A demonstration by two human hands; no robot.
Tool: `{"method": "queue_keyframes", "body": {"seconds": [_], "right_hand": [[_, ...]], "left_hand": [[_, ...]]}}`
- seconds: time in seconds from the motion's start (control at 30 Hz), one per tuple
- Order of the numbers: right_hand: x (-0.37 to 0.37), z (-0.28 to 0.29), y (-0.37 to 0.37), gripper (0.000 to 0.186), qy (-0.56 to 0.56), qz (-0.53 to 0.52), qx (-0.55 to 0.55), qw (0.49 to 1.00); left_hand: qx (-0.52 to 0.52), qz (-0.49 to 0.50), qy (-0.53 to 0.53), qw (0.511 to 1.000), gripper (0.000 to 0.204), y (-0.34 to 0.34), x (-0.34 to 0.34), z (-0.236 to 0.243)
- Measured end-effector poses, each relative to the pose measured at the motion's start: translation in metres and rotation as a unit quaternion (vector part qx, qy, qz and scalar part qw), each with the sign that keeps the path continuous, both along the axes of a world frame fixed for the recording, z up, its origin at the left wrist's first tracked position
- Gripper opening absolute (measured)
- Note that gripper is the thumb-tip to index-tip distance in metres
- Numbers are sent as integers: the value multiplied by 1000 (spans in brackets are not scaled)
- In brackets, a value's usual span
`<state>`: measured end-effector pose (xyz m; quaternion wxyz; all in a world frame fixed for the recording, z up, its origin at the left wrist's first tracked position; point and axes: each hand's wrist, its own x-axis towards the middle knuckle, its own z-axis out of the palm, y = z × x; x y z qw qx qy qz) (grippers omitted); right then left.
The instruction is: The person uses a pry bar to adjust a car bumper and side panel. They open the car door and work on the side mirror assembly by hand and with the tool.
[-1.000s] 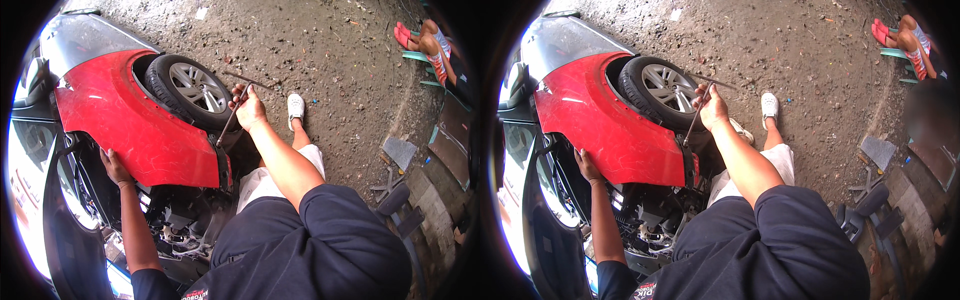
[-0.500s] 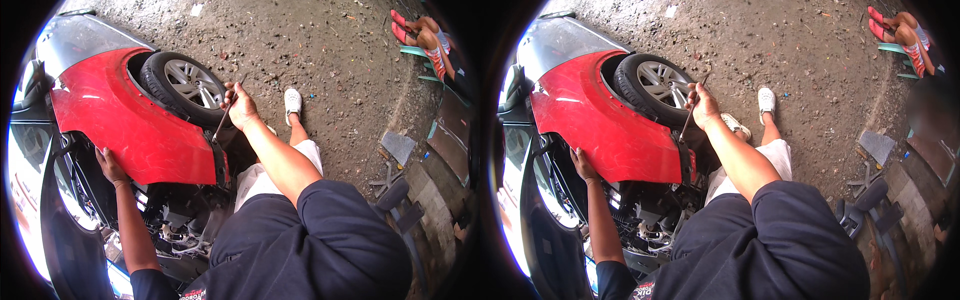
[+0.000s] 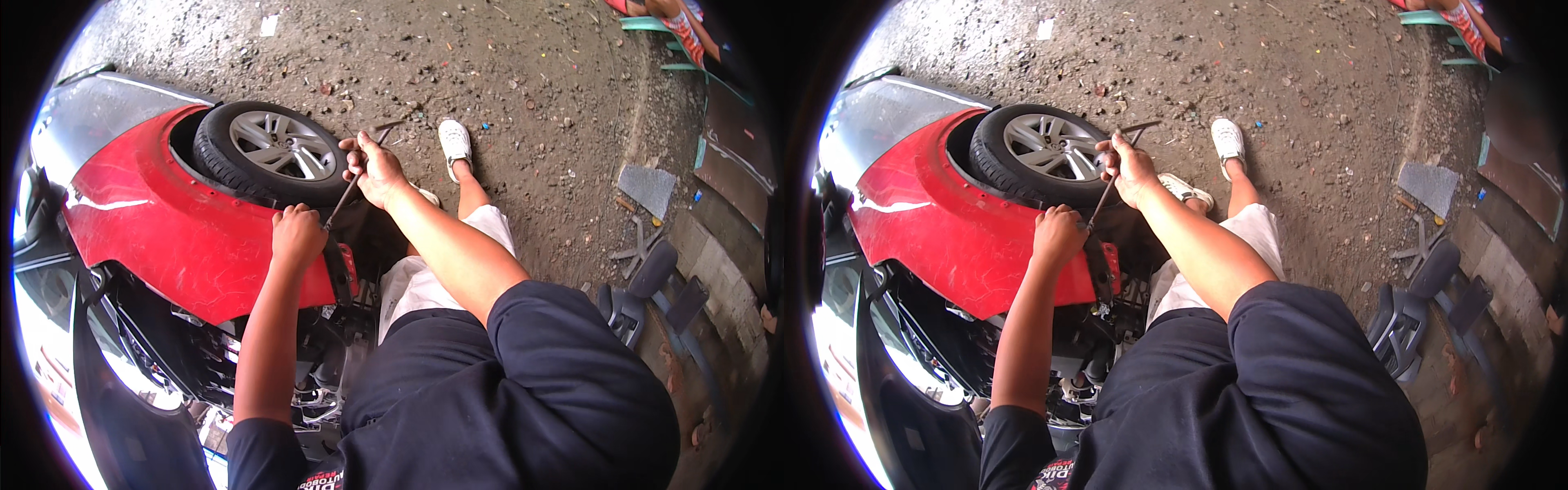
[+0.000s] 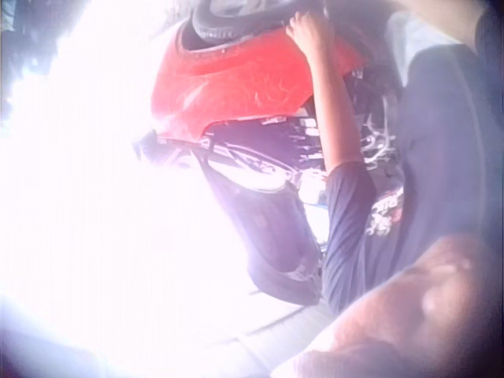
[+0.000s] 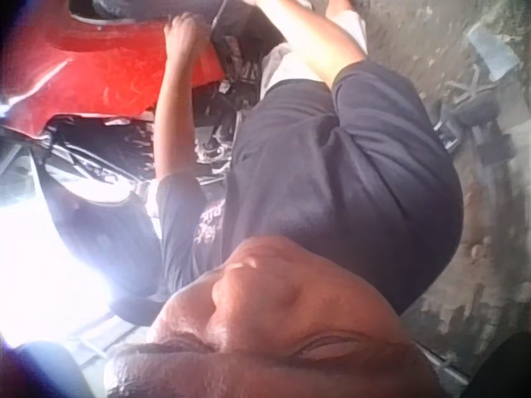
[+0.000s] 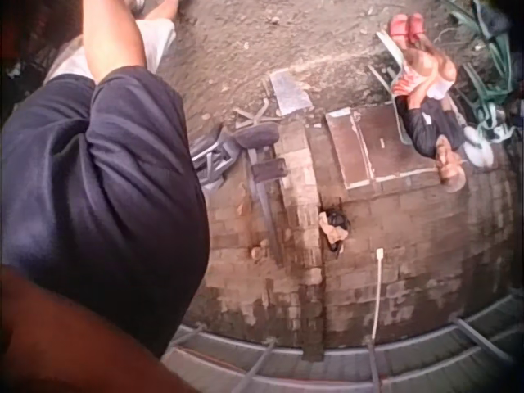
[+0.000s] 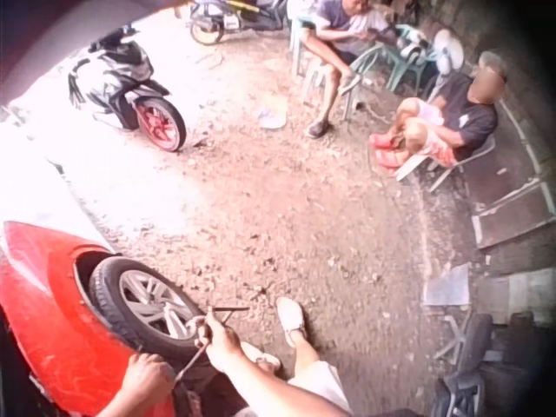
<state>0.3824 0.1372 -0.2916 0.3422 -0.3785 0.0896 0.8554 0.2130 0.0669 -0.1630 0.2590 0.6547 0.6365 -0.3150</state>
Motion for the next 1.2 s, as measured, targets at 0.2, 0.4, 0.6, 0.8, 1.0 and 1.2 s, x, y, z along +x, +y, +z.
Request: {"method": "queue_keyframes", "body": {"seconds": [0.2,0.4,0.6,0.8,1.0,1.2], "right_hand": [[8,-8,-9,44,16,-25,-8,1000],[20,-19,-10,44,21,-51,-21,998],[35,-21,-2,43,-10,-65,-26,998],[61,-26,-10,43,-74,-33,-8,997],[63,-34,-53,44,-91,-1,-37,995],[60,-31,-78,43,-106,33,-50,993]], "left_hand": [[-96,-25,34,995,26,-1,12,-50],[-102,-24,9,994,22,-11,-6,-75],[-106,-15,7,994,22,-8,-6,-73],[-111,-10,34,993,24,-11,-5,-78],[-156,-44,49,986,22,3,9,-74],[-161,-3,112,981,23,10,31,-79]]}}
